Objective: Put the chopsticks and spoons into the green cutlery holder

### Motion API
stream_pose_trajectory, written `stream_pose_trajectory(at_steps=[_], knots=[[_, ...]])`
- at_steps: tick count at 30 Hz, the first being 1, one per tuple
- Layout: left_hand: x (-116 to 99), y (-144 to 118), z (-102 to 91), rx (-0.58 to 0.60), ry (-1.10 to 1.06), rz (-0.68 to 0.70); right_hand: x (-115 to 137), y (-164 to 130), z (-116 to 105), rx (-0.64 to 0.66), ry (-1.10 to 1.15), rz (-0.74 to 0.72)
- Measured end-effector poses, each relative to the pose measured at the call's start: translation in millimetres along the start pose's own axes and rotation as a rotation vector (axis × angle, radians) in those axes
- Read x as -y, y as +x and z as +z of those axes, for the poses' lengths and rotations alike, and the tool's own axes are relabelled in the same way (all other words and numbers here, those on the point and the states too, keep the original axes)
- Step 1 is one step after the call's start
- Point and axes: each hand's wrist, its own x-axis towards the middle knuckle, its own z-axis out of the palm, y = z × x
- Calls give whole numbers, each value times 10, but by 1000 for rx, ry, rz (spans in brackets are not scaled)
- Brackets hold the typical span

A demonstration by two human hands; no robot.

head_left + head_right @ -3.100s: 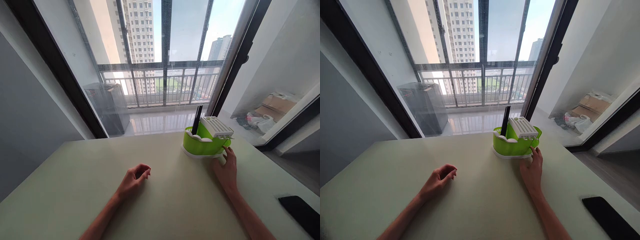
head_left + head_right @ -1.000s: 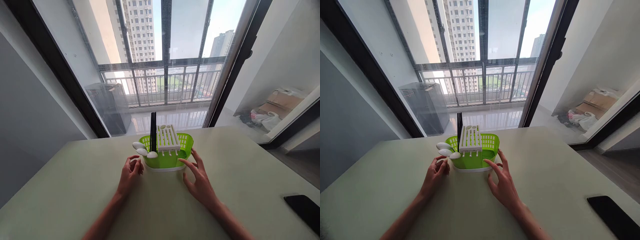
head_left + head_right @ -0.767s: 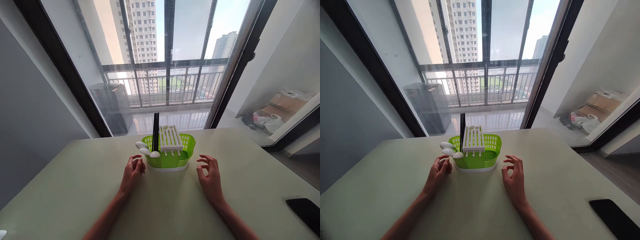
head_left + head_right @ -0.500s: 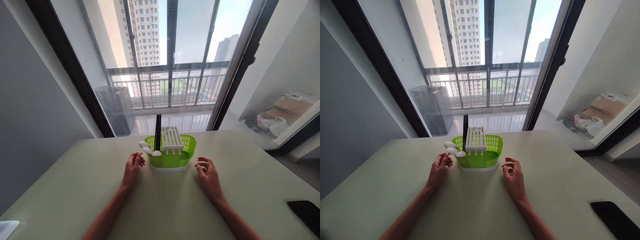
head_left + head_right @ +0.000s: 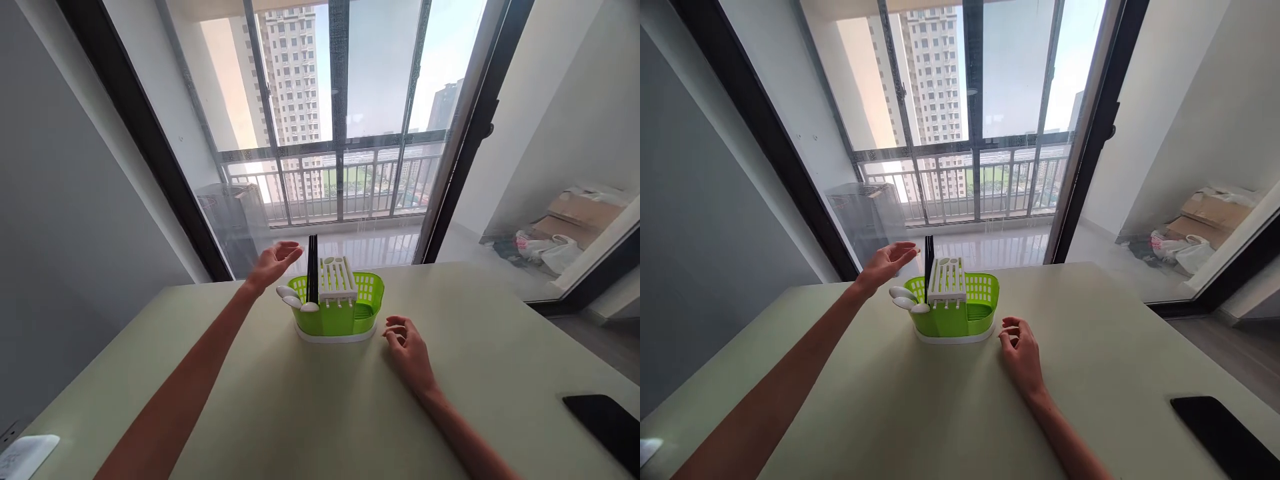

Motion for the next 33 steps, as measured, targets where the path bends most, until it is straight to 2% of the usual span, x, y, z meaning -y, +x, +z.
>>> stream_pose_trajectory(at_steps=[7,15,25,30,33], knots=[[-87,293,230,128,-11,-31,29,13,13,-8,-6,-24],[-106,284,301,148,-205,-47,20,19,12,18,-25,-31],[-115,285,162,58,-268,24,46,5,5,10,-31,-36],[-141,295,19,-56,-342,61,43,1,2,8,-32,-34],[-212,291,-133,-153,-377,32,34,-1,-2,15,-33,-34]])
